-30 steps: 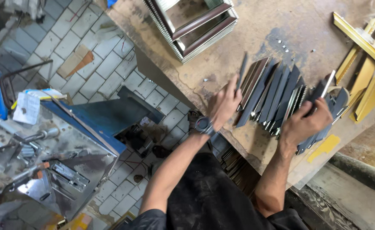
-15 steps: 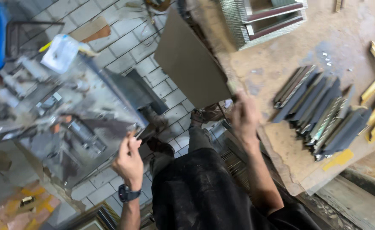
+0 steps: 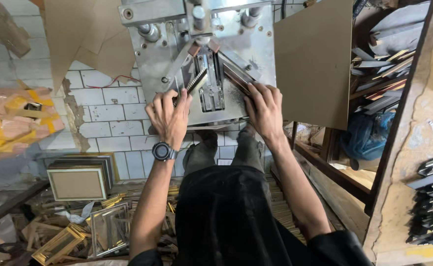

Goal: The person assembles picture frames by placing metal frame pieces into a corner-joining machine, operating the lever to join the corners, and stacking the completed frames on a nearby table. The person handles frame pieces one at a time and uses the machine to create mitered joints.

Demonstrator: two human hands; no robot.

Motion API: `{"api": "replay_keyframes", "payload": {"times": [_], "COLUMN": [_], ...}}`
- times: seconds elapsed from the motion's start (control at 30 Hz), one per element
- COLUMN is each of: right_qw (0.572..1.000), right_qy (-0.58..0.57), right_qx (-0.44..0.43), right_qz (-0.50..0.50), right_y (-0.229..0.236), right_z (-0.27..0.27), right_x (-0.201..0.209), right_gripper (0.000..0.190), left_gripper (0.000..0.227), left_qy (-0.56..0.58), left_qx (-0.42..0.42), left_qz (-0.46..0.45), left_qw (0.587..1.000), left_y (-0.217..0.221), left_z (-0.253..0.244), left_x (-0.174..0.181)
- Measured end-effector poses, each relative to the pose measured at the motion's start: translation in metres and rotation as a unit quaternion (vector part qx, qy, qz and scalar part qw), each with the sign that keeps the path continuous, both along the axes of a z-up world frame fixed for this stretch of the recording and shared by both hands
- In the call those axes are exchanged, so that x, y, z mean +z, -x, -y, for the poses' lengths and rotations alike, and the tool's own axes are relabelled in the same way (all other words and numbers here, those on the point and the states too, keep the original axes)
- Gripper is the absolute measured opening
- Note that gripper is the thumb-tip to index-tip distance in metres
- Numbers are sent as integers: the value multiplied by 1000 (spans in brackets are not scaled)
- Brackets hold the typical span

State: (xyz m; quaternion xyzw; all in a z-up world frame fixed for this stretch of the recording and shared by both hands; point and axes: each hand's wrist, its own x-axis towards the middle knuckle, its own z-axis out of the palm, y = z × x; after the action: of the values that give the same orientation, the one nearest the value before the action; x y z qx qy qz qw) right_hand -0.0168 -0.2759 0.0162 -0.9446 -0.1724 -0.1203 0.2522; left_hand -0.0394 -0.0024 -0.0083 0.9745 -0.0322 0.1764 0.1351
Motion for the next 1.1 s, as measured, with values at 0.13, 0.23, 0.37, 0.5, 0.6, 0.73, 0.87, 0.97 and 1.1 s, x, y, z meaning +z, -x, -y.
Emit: {"api": "replay_keyframes", "payload": {"times": [0.13,0.23,0.37,0.5,0.6,0.73,0.87,0.97,1.1], "right_qw": [1000,999,997,999,998,998,997,996,996], "right_qy": [6,-6,38,47,54,57,72,78,81], "right_qx": [-15,-34,-60,-27,-31,-30,-31,-31,-36], "right_qz": [-2,-15,-10,-5,-15,-22,-28,-26,-31], "right_y": [17,2,-17,-50,-56,-55,-51,-54,-53], "right_z": [0,-3,-13,-29,-38,-36,-33,-33,-34], "right_x": [-8,-12,-11,-17,-21,-25,-30,-32,-34], "right_gripper": [35,31,29,28,27,28,27,26,25], "left_gripper": [20,18,17,27,30,29,32,31,31], "left_qy": [17,64,113,85,94,100,114,107,100], "left_qx": [33,55,72,19,32,9,-8,-11,-9], "left_qz": [68,52,9,-16,-21,-12,-22,-14,-27], "left_qw": [997,995,991,996,995,995,993,994,995], "left_y": [-27,-54,-54,-47,-47,-49,-46,-49,-47], "left_z": [-4,3,3,-4,-5,-6,-10,-11,-10], "left_x": [-12,-10,3,9,3,-6,-8,-8,-10]}}
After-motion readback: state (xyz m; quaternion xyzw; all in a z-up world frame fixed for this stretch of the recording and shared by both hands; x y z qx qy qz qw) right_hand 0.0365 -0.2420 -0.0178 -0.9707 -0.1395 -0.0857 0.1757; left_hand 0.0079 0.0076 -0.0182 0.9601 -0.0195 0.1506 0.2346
